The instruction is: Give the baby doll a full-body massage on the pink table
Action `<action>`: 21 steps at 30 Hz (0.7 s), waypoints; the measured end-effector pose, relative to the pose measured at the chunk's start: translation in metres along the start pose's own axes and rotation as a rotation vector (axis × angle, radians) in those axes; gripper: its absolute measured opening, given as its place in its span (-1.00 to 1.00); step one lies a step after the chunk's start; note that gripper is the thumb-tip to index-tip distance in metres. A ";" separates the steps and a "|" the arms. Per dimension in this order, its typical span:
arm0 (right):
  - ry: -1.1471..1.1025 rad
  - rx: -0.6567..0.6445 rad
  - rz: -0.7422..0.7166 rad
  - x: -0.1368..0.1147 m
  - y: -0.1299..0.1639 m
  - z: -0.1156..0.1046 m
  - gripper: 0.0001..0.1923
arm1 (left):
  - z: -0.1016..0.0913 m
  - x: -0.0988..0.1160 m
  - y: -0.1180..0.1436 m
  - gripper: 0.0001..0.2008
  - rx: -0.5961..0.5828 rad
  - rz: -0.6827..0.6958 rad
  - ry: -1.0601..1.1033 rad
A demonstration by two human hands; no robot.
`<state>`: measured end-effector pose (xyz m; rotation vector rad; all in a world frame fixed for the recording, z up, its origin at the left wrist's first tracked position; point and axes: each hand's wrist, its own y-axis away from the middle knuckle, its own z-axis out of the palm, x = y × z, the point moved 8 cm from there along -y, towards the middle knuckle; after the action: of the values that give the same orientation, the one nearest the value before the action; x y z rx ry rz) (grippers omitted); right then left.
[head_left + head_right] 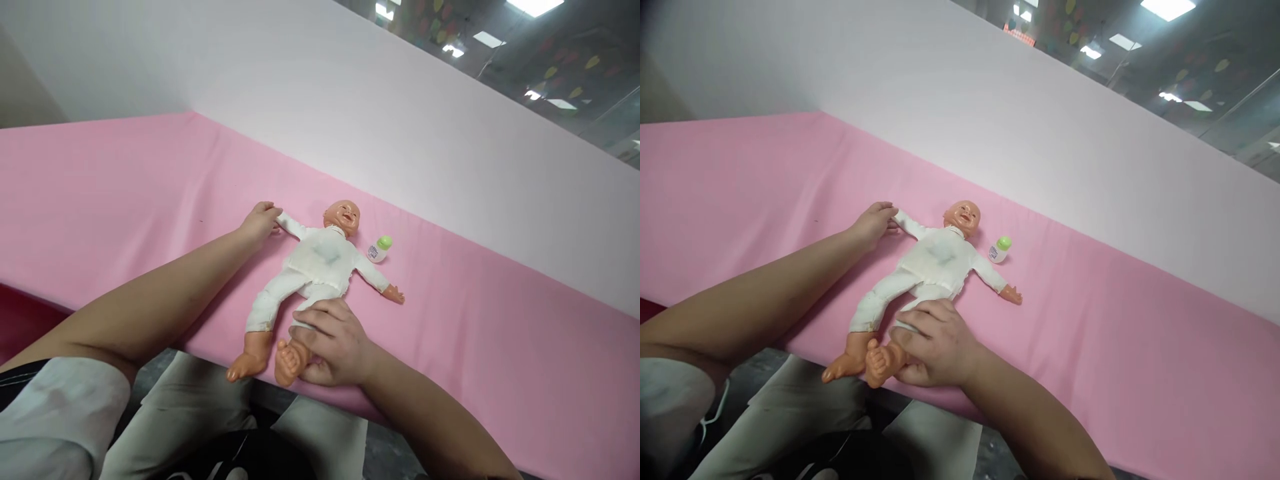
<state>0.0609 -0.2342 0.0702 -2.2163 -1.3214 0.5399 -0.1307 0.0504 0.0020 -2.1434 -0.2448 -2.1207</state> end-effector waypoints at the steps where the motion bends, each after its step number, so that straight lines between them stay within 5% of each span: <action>1: -0.009 -0.043 0.002 0.000 0.001 0.007 -0.66 | 0.000 -0.005 -0.003 -0.63 -0.019 -0.073 0.061; 4: -0.009 -0.138 -0.003 0.001 0.005 0.023 -0.65 | 0.001 -0.010 -0.005 -0.62 -0.069 -0.166 0.180; 6: -0.007 -0.143 -0.011 0.002 0.005 0.024 -0.63 | 0.000 -0.006 -0.002 -0.56 -0.070 -0.107 0.154; 10: -0.026 -0.011 -0.007 0.004 0.002 0.005 -0.60 | 0.006 0.017 0.014 -0.48 -0.104 0.214 -0.059; 16: 0.093 0.310 0.145 0.030 0.015 -0.031 -0.40 | 0.037 0.052 0.069 -0.46 -0.336 0.794 -0.455; 21: 0.130 0.307 0.396 0.074 0.029 -0.028 -0.34 | 0.065 0.056 0.109 -0.46 -0.528 1.014 -0.751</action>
<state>0.1299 -0.1859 0.0693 -2.2108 -0.6798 0.6768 -0.0454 -0.0419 0.0600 -2.3927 1.1899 -0.8212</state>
